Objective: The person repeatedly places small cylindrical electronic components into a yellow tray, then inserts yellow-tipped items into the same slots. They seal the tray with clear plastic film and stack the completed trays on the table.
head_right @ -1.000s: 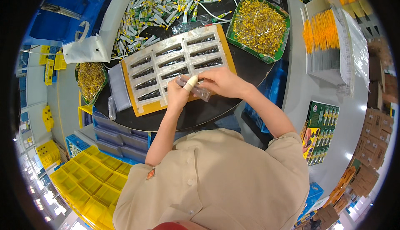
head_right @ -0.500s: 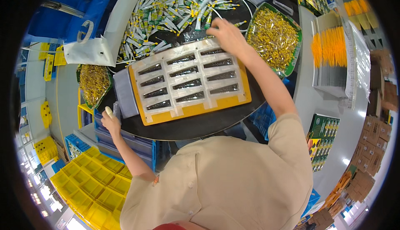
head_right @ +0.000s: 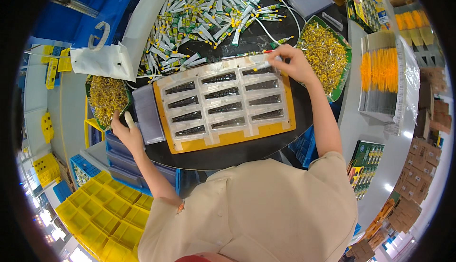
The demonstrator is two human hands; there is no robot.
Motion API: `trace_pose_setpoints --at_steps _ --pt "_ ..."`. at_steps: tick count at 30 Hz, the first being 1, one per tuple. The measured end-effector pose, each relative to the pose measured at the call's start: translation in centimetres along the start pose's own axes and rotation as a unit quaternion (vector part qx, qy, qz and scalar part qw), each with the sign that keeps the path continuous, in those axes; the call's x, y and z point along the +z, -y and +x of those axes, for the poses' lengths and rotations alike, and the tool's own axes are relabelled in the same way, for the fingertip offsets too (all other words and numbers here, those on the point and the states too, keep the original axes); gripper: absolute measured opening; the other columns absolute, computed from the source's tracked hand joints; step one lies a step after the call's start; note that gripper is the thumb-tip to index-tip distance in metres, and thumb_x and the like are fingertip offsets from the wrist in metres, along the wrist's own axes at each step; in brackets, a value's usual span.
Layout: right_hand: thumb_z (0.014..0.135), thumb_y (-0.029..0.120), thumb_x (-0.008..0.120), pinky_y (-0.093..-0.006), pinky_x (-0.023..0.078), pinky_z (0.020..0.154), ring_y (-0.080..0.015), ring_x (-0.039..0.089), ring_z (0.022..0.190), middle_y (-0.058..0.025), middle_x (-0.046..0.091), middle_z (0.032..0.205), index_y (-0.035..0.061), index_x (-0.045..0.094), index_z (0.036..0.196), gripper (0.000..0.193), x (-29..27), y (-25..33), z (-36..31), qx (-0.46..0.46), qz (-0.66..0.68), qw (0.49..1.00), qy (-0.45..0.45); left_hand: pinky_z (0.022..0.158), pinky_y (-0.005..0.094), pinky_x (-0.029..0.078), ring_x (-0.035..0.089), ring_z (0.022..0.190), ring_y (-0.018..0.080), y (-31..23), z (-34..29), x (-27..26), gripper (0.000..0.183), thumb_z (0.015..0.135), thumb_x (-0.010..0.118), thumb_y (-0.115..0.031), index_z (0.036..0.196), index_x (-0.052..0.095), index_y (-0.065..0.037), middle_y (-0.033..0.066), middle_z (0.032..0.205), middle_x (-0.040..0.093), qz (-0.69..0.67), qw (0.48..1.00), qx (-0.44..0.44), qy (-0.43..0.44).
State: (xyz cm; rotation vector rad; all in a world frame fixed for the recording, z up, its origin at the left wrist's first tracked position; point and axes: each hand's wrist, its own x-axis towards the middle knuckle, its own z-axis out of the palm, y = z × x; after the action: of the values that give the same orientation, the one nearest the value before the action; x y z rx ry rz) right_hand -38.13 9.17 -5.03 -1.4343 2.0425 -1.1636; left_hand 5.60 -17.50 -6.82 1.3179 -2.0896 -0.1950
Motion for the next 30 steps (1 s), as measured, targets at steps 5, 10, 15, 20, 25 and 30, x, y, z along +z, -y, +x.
trace_pose_setpoints --at_steps 5,10,15,20,25,30 --pt "0.076 0.011 0.075 -0.0361 0.045 0.084 -0.0245 0.056 0.092 -0.0049 0.062 0.089 0.0121 0.074 0.086 0.010 1.4 0.0 1.7 -0.105 -0.157 0.980 0.064 0.096 0.0417 0.043 0.057 0.110 0.0332 -9.2 5.4 8.0 0.037 0.089 0.070 -0.022 0.118 0.061 0.000 0.0168 0.115 0.063 -0.190 0.974 0.093 0.077" --pt "0.074 -0.005 0.062 -0.0386 0.051 0.083 -0.0279 0.059 0.099 -0.0099 0.058 0.101 0.0096 0.071 0.097 0.029 6.1 -0.4 9.5 -0.215 -0.305 0.928 -0.017 0.087 0.0429 0.049 0.062 0.095 0.0332 -13.3 9.0 16.3 0.035 0.084 0.073 -0.019 0.115 0.064 -0.006 0.0119 0.105 0.067 -0.073 0.967 0.196 0.147" --pt "0.079 -0.004 0.062 -0.0369 0.054 0.075 -0.0290 0.062 0.091 -0.0107 0.058 0.101 0.0059 0.062 0.097 0.021 7.0 1.3 11.2 -0.204 -0.177 0.963 0.020 0.080 0.0399 0.050 0.064 0.087 0.0304 -13.2 9.4 16.3 0.025 0.086 0.069 -0.013 0.109 0.068 -0.005 0.0109 0.099 0.068 -0.121 0.957 0.210 0.157" --pt "0.082 0.000 0.067 -0.0357 0.055 0.077 -0.0274 0.066 0.091 -0.0097 0.066 0.105 0.0073 0.066 0.105 0.024 7.8 3.9 5.2 -0.179 -0.019 0.983 0.029 0.075 0.0367 0.051 0.063 0.083 0.0297 -11.6 6.2 10.1 0.026 0.090 0.063 -0.004 0.116 0.067 -0.005 0.0118 0.099 0.065 -0.242 0.938 0.183 0.167" --pt "0.081 0.008 0.066 -0.0431 0.052 0.094 -0.0247 0.065 0.107 -0.0048 0.070 0.112 0.0109 0.071 0.104 0.023 8.2 4.3 1.8 -0.338 -0.217 0.914 0.048 0.076 0.0367 0.051 0.061 0.085 0.0284 -8.9 1.8 4.4 0.036 0.085 0.063 0.003 0.117 0.069 -0.011 0.0097 0.096 0.063 -0.258 0.906 0.214 0.256" --pt "0.080 0.007 0.065 -0.0431 0.054 0.085 -0.0290 0.064 0.105 -0.0086 0.068 0.107 0.0079 0.069 0.099 0.020 10.9 4.1 6.6 -0.254 -0.174 0.951 0.010 0.079 0.0361 0.051 0.062 0.091 0.0299 -6.8 0.5 2.9 0.037 0.080 0.064 0.004 0.113 0.071 -0.011 0.0089 0.099 0.065 -0.189 0.877 0.313 0.313"
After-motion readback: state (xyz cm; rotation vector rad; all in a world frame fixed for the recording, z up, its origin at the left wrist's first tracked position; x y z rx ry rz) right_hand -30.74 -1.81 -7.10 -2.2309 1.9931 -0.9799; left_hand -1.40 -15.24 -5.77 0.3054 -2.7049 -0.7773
